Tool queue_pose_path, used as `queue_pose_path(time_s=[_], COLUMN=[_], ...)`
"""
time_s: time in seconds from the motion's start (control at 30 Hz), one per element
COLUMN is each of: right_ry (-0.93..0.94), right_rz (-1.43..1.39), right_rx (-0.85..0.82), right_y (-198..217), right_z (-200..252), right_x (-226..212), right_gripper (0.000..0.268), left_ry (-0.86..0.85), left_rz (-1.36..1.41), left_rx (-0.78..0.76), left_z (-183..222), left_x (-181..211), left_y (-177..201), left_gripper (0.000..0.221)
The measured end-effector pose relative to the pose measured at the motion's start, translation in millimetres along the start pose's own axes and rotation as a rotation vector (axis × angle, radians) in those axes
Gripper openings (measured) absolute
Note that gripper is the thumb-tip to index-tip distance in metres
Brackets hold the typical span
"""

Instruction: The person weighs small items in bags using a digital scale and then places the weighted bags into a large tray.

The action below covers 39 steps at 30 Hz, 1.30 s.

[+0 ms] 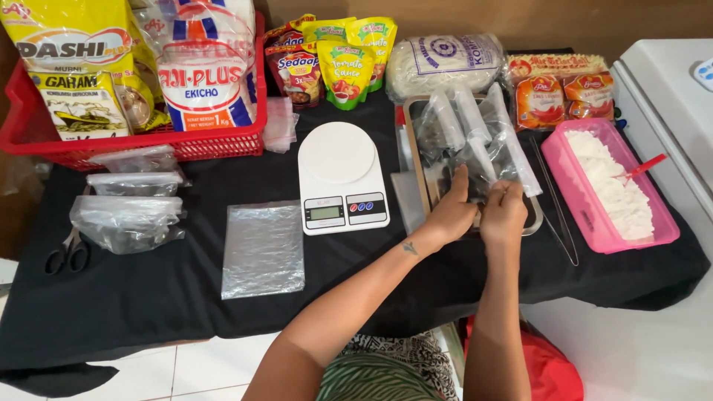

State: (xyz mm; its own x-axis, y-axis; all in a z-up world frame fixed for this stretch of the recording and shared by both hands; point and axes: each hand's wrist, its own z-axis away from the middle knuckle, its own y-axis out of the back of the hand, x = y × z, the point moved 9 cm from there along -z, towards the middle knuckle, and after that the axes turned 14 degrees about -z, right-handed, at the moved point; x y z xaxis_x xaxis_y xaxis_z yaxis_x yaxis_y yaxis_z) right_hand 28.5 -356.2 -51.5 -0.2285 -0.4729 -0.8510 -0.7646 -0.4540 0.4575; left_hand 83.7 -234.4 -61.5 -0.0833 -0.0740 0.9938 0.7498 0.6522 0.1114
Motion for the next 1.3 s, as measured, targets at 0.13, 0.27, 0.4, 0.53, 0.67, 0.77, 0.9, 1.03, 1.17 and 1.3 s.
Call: queue_pose_path(time_s=[0.13, 0.27, 0.4, 0.53, 0.67, 0.77, 0.9, 1.03, 1.17, 1.3], right_ry=[-0.023, -0.019, -0.04, -0.071, -0.073, -0.076, -0.091, -0.093, -0.108, -0.034], right_rz=[0.051, 0.102, 0.11, 0.129, 0.135, 0.119, 0.105, 0.076, 0.065, 0.13], right_rx=[-0.043, -0.065, -0.101, -0.152, -0.174, -0.183, -0.212, -0.2, -0.193, -0.162], right_y=[0, -1, -6, -3, -5, -7, -5, -3, 5, 16], right_z=[-3, -10, -14, -3, -2, -6, -1, -3, 6, 13], right_x=[1, 6, 18, 1, -2, 1, -12, -9, -27, -42], right_gripper=[0.023, 0.027, 0.035, 0.034, 0.032, 0.031, 0.034, 0.037, 0.042, 0.045], left_ry=[0.045, 0.038, 0.022, -0.03, -0.084, -0.036, 0.027, 0.059, -0.004, -0.017], left_rz=[0.082, 0.133, 0.194, 0.185, 0.247, 0.252, 0.267, 0.281, 0.257, 0.188], left_rx=[-0.039, -0.04, 0.011, 0.008, 0.054, 0.104, 0.07, 0.141, 0.052, 0.083], left_z=[36, 51, 46, 30, 34, 35, 49, 23, 3, 5], left_x=[51, 74, 62, 38, 43, 48, 68, 32, 0, -1], left_y=[13, 21, 21, 12, 13, 18, 24, 14, 4, 8], left_gripper=[0.086, 0.088, 0.084, 0.091, 0.093, 0.088, 0.083, 0.081, 0.091, 0.087])
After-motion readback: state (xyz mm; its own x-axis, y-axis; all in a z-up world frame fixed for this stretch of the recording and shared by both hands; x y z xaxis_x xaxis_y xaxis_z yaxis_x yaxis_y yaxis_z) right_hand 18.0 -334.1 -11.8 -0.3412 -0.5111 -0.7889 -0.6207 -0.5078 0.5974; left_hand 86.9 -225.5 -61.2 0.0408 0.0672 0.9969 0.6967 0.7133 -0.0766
